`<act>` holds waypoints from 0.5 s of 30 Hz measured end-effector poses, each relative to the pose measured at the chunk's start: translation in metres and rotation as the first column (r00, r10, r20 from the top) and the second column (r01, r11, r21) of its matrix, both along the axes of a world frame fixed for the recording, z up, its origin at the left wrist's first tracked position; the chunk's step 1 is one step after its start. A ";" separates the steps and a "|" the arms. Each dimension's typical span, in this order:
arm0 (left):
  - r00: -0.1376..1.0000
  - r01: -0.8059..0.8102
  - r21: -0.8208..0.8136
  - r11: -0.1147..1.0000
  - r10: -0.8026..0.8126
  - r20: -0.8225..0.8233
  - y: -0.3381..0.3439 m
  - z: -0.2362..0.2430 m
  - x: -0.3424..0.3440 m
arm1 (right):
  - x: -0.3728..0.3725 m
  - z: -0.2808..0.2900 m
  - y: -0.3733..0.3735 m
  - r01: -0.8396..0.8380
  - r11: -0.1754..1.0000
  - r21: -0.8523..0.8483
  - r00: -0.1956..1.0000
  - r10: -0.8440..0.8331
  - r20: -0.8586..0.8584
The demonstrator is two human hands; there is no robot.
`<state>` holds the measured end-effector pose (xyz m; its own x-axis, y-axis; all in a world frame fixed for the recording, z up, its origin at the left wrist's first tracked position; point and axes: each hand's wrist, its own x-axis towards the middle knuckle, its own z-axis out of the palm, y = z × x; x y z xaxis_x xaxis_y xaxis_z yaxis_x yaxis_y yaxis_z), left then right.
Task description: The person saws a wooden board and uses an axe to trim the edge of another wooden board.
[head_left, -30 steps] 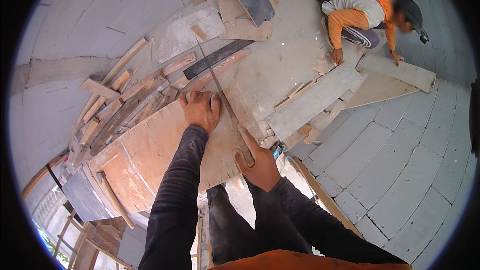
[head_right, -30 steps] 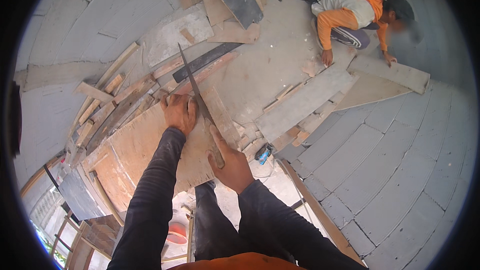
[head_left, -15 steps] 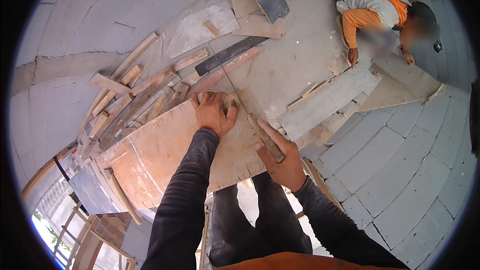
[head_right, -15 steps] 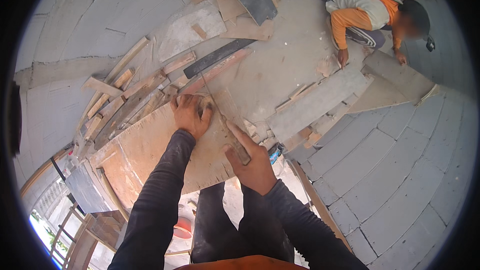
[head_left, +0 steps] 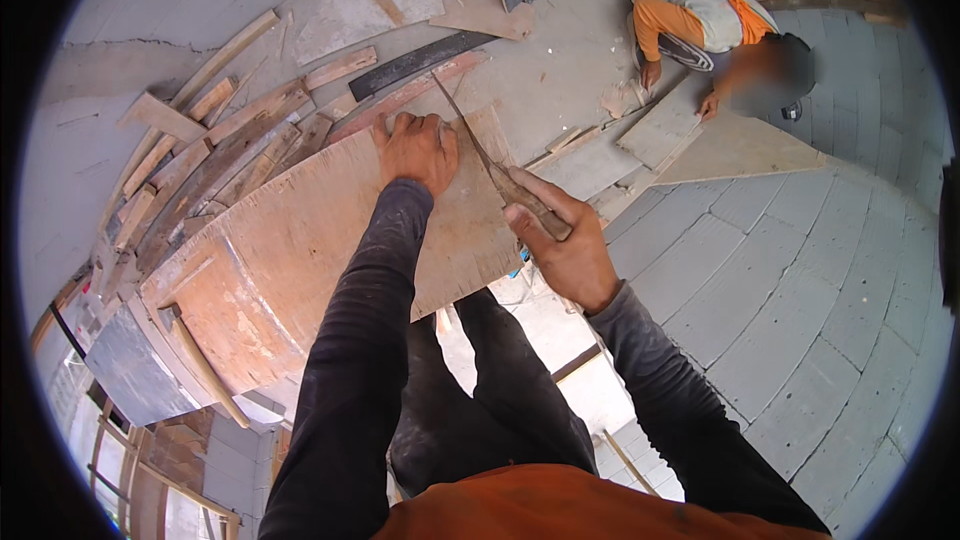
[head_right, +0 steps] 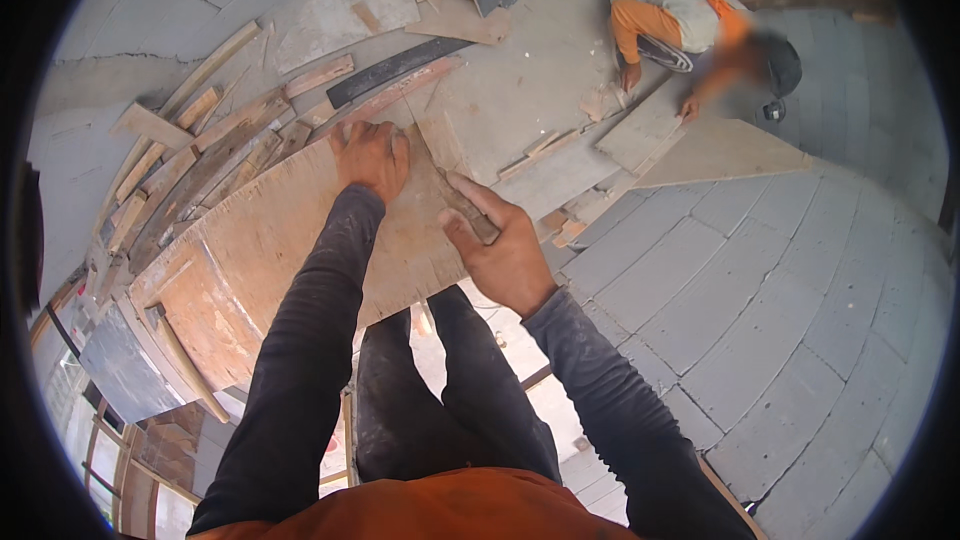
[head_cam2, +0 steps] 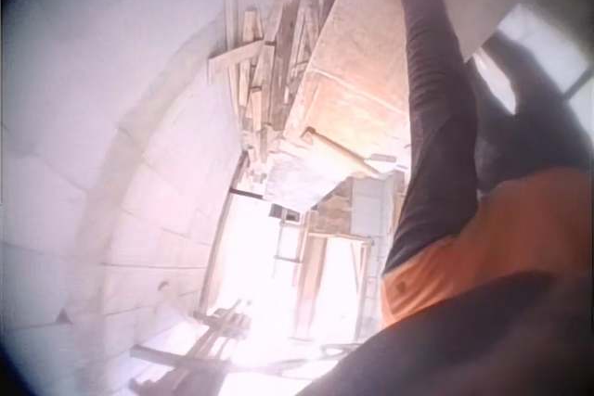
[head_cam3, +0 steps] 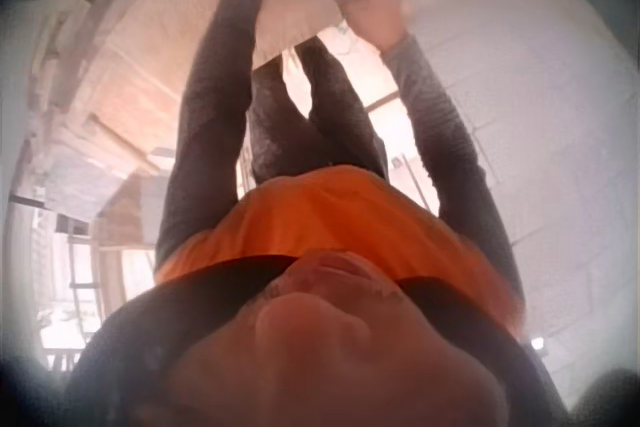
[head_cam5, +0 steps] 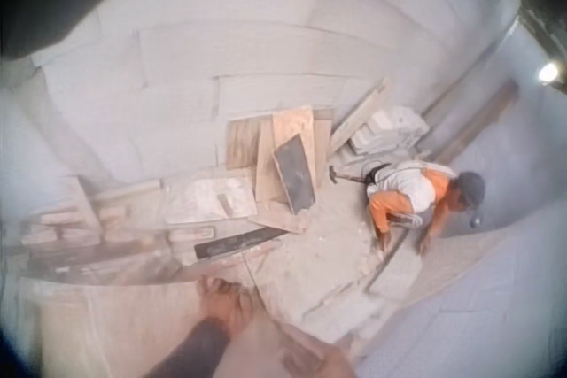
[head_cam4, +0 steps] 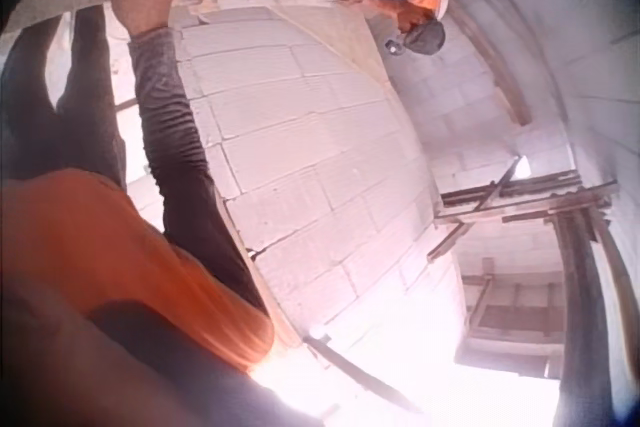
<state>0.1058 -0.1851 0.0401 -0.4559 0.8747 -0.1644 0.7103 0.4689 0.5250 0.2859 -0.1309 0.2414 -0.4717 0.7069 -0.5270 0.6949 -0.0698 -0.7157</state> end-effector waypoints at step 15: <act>0.994 -0.009 0.022 1.000 0.012 -0.105 0.007 0.000 -0.008 | -0.005 -0.031 0.008 0.063 0.998 -0.025 0.994 -0.065 -0.094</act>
<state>0.0981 -0.1779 0.0399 -0.4788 0.8726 -0.0961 0.7570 0.4658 0.4583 0.2809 -0.1225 0.2103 -0.4745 0.7259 -0.4980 0.6181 -0.1280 -0.7756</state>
